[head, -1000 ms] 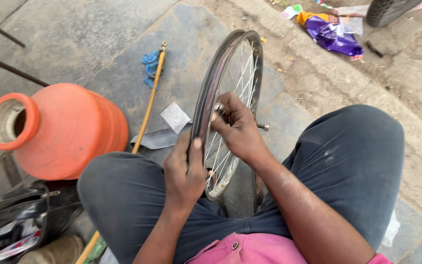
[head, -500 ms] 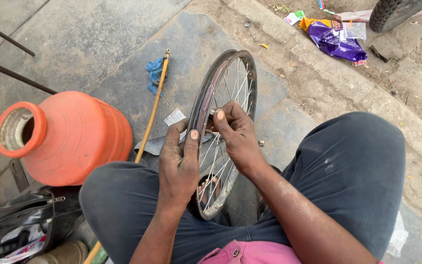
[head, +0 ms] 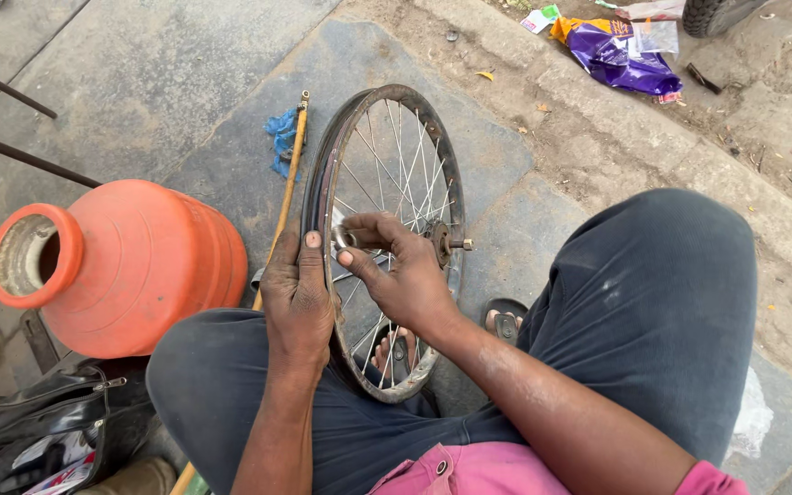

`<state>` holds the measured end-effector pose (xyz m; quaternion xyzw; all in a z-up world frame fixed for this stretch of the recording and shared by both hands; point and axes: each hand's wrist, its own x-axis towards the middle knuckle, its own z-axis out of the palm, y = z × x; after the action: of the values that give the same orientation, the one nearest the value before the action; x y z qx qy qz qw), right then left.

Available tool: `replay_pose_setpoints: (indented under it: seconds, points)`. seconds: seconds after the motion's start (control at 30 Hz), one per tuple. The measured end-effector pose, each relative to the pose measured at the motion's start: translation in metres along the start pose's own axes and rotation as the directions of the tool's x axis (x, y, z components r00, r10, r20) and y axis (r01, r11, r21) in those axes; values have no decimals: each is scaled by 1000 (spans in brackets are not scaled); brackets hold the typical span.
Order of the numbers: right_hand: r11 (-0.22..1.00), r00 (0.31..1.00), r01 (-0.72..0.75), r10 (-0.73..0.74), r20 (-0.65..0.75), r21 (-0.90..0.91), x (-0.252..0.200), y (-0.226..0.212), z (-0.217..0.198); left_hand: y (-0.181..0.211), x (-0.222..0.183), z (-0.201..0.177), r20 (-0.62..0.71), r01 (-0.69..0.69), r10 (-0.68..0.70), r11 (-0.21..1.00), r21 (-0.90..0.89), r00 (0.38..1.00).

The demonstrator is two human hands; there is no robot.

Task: The person uses their hands to insert and thread small metal components through the spokes of a bicycle wheel rim while sitting on the ground.

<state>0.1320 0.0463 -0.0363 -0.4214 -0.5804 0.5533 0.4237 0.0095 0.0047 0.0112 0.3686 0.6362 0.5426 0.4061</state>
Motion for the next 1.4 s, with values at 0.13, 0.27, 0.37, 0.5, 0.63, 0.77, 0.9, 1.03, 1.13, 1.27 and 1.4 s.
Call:
replay_pose_setpoints:
  seconds: [0.13,0.27,0.37,0.5,0.63,0.77,0.9,1.03,1.13,1.27,1.4]
  points:
    - [966,980,-123,82,180,229,14,20,-6,3,-4,2,-4,27,-27,999,33,1000]
    - [968,971,-70,11,238,243,20,36,-7,5,-5,5,51,-50,47,997,62,998]
    - [958,946,-130,43,322,255,23,39,-17,4,-7,4,32,-25,20,991,134,999]
    - [915,941,-172,43,335,366,20,34,-19,6,-8,4,102,-257,243,952,165,965]
    - [867,942,-246,109,318,434,17,32,-20,8,-7,0,77,-249,238,952,180,968]
    - [904,939,-255,146,312,343,19,31,-27,4,-3,-7,126,-310,284,847,432,950]
    - [911,893,-273,121,433,308,26,19,-42,1,3,-6,183,-375,328,843,386,927]
    - [928,857,-254,84,509,274,21,-4,-62,3,2,8,168,-258,211,903,344,963]
    - [963,942,-220,168,291,154,10,-18,-64,4,-1,19,207,-149,107,969,199,973]
    - [998,998,63,-63,-22,2,-6,-23,-53,-7,-7,42,228,-129,115,990,51,967]
    - [958,931,218,-262,-255,-188,-15,-30,-58,-30,-19,65,383,452,-249,592,-667,890]
